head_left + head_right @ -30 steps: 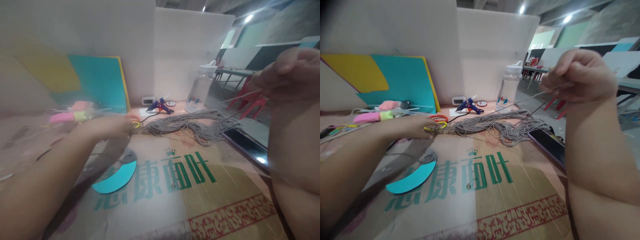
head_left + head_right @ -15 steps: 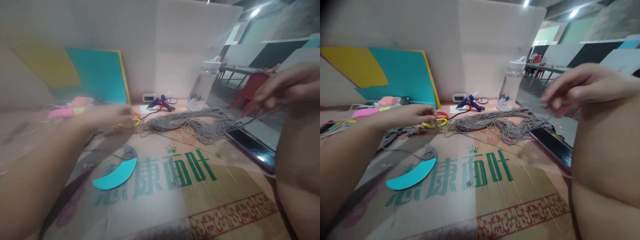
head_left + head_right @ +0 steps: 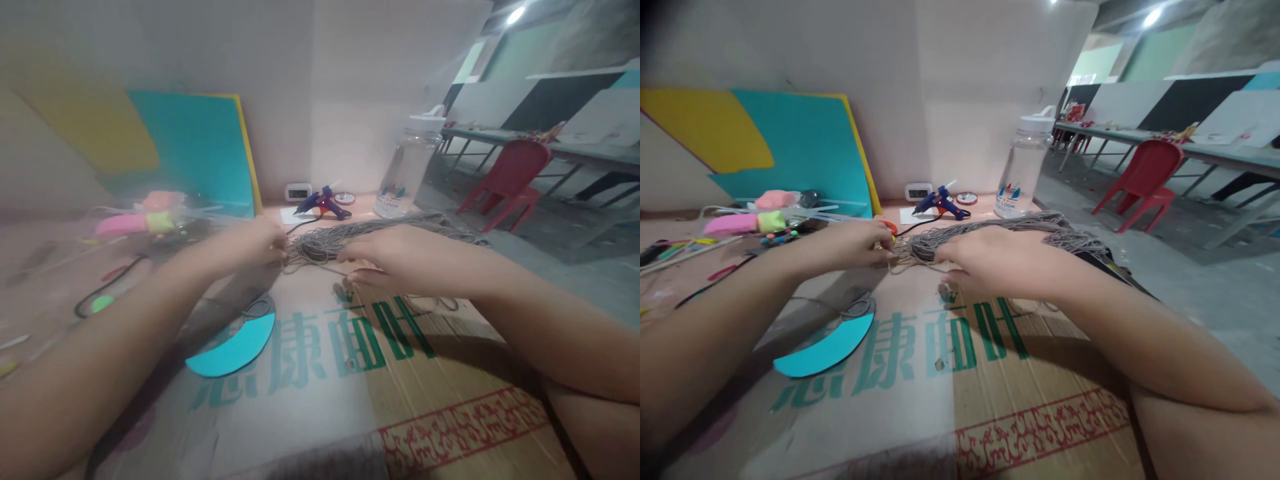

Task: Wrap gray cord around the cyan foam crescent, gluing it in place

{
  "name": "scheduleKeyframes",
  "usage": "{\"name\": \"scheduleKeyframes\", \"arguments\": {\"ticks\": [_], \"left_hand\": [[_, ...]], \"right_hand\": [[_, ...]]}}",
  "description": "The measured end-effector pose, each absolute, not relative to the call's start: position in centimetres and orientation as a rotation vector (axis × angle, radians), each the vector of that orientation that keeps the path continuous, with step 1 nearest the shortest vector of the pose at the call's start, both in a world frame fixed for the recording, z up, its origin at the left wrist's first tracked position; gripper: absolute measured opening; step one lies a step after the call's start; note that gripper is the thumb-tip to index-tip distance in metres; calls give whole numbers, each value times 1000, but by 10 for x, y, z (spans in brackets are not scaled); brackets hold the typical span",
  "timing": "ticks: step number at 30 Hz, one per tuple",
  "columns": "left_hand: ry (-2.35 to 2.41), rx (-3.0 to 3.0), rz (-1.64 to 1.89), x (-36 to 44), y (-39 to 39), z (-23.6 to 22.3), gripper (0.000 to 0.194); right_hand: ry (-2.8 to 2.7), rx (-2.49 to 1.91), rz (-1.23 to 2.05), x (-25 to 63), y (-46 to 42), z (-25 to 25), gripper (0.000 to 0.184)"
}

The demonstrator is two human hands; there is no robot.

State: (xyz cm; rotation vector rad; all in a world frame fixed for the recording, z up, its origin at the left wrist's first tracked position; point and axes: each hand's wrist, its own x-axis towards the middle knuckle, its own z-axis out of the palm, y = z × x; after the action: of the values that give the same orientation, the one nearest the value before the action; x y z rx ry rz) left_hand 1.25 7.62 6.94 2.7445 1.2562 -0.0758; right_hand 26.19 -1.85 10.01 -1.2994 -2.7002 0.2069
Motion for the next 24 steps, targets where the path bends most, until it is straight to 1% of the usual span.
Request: {"name": "scheduleKeyframes", "arguments": {"ticks": [1,3,6,7,8,10,11,12,14,16,19,20,22,24], "left_hand": [[1259,2704,-10,10,72,77,29],[1326,2625,59,7,60,95,34],[1287,2612,261,10,34,118,38],[1293,2606,319,12,26,122,38],[1299,2608,376,14,19,125,39],[1310,2629,438,18,13,126,40],[1321,2629,454,18,13,125,40],[1330,2611,449,18,14,123,41],[1308,2504,377,16,19,120,43],[1192,2347,218,13,25,117,45],[1000,2229,21,7,34,113,47],[983,2236,9,5,38,113,48],[1068,2297,103,-1,46,112,52],[1203,2387,127,-8,55,111,57]], "right_hand": [[-2675,-1276,206,261,-20,100,23],[-2585,-1239,238,259,-20,98,37],[-2399,-1164,498,251,-17,92,63],[-2370,-1148,612,248,-16,90,66],[-2359,-1143,722,246,-14,88,62],[-2372,-1166,862,245,-13,90,39],[-2377,-1187,873,246,-12,93,29],[-2372,-1197,854,249,-12,97,26],[-2308,-1178,773,258,-12,106,31],[-2190,-1151,728,268,-13,116,35],[-2006,-1079,686,281,-16,130,34],[-1948,-1049,668,285,-16,134,32],[-1815,-980,619,296,-17,144,27],[-1715,-933,500,313,-17,153,32]]}}
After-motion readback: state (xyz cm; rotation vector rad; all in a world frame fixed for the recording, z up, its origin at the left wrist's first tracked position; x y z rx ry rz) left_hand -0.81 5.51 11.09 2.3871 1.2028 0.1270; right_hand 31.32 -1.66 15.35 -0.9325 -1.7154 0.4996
